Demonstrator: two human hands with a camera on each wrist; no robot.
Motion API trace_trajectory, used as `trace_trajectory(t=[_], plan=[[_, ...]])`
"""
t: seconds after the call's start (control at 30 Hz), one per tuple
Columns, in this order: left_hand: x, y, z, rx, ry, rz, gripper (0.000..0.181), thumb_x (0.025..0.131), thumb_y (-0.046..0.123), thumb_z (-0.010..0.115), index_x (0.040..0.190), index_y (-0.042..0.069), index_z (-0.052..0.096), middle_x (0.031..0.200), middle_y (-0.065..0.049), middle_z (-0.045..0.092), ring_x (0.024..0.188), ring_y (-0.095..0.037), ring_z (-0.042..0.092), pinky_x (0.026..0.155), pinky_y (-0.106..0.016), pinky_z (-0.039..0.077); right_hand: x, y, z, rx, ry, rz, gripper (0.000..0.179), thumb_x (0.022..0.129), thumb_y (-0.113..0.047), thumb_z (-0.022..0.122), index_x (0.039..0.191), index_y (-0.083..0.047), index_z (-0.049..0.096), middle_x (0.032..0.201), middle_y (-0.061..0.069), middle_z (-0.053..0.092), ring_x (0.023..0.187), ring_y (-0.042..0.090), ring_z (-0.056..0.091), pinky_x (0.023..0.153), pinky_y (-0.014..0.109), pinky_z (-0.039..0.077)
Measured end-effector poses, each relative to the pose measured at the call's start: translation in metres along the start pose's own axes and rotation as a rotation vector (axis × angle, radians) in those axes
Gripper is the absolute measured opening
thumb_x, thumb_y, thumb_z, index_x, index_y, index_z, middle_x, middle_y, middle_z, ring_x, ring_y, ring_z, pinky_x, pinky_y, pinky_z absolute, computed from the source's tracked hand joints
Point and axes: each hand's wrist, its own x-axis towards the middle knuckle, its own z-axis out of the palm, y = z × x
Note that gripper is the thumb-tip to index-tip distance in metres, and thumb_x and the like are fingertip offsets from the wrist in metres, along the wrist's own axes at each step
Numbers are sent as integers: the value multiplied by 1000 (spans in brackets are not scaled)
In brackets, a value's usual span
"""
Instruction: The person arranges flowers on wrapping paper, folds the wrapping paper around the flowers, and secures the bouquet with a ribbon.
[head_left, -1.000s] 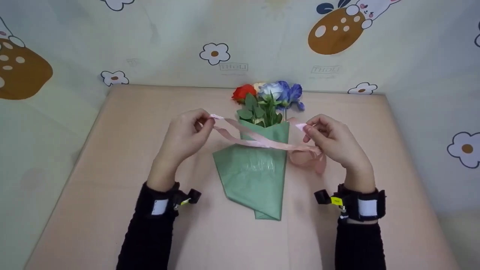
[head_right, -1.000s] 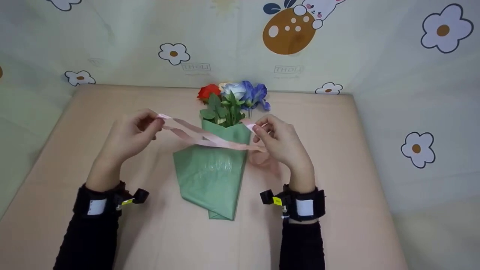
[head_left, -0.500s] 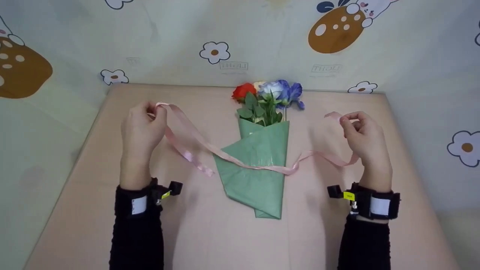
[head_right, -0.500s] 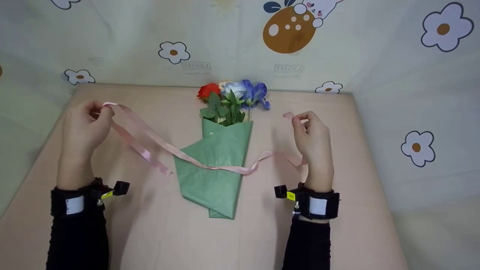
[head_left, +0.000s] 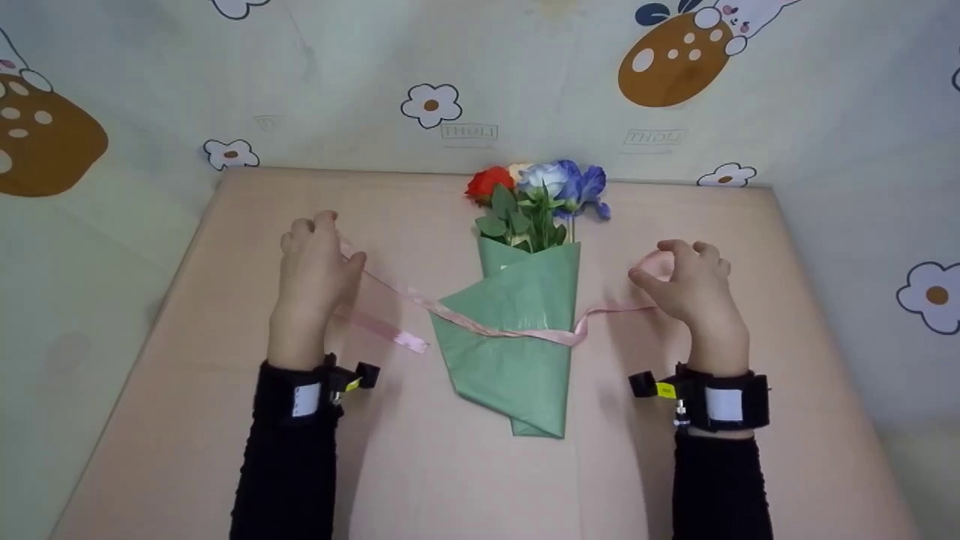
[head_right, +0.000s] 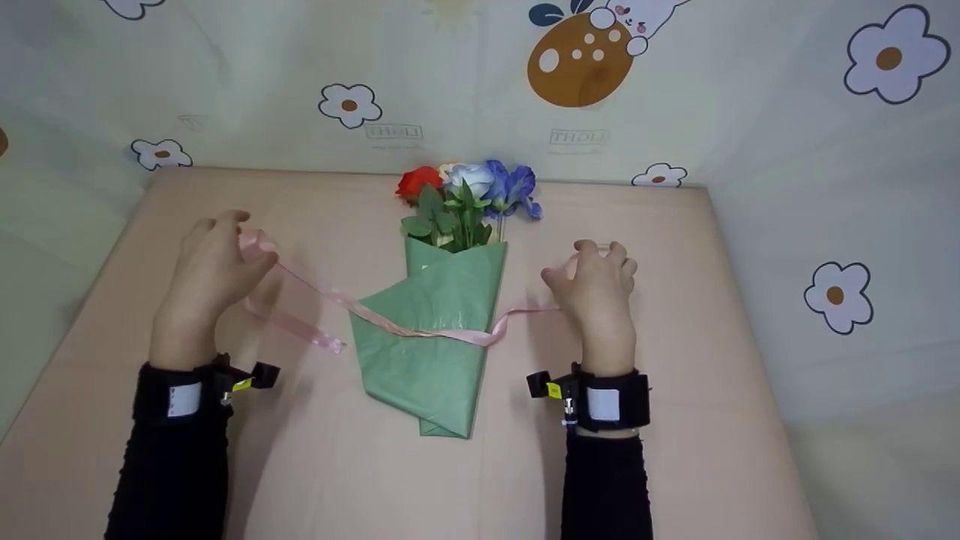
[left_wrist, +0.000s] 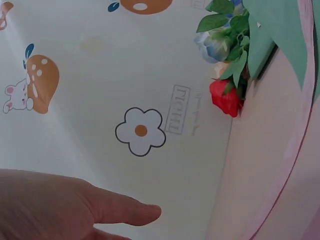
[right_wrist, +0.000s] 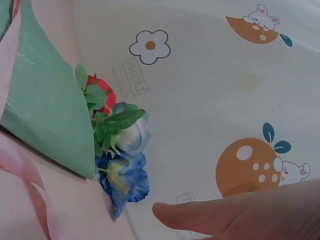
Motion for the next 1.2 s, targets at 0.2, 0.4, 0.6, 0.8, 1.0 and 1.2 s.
trace_trajectory(t=[0.2,0.4,0.6,0.8,1.0,1.2], plan=[[5,12,30,72,-310,271,36,101,4,63,136,0,71,138,-25,63,133,-46,55,114,-58,45,2,-16,18,2,-242,-325,37,99,-19,82,130,-1,74,121,18,74,112,38,68,98,55,55],[10,18,58,126,-357,341,25,103,6,63,121,-3,77,119,-22,71,118,-42,64,109,-52,51,5,-36,45,66,-439,-424,25,87,-14,93,108,-7,80,91,2,75,85,20,69,79,39,56],[10,19,68,183,-364,354,16,101,11,71,110,-2,77,111,-20,69,112,-42,64,104,-52,52,8,-44,64,19,-465,-464,24,85,-17,96,98,-9,77,85,0,72,78,16,65,75,36,54],[11,18,71,234,-372,364,9,92,1,77,86,5,72,94,-11,62,94,-33,60,89,-45,53,11,-43,72,-11,-439,-518,10,90,-6,85,87,-12,78,78,-3,72,72,13,63,71,33,54],[12,16,63,203,-371,366,11,89,2,74,81,7,68,89,-8,61,91,-32,57,85,-45,50,12,-38,67,10,-436,-540,8,95,-9,80,90,-13,76,82,-4,71,75,14,63,71,32,54],[11,19,50,112,-353,351,14,95,11,77,85,8,68,83,-6,64,86,-29,60,80,-43,50,11,-31,54,48,-389,-513,3,101,-11,72,100,-9,74,85,0,69,75,16,60,66,30,50]])
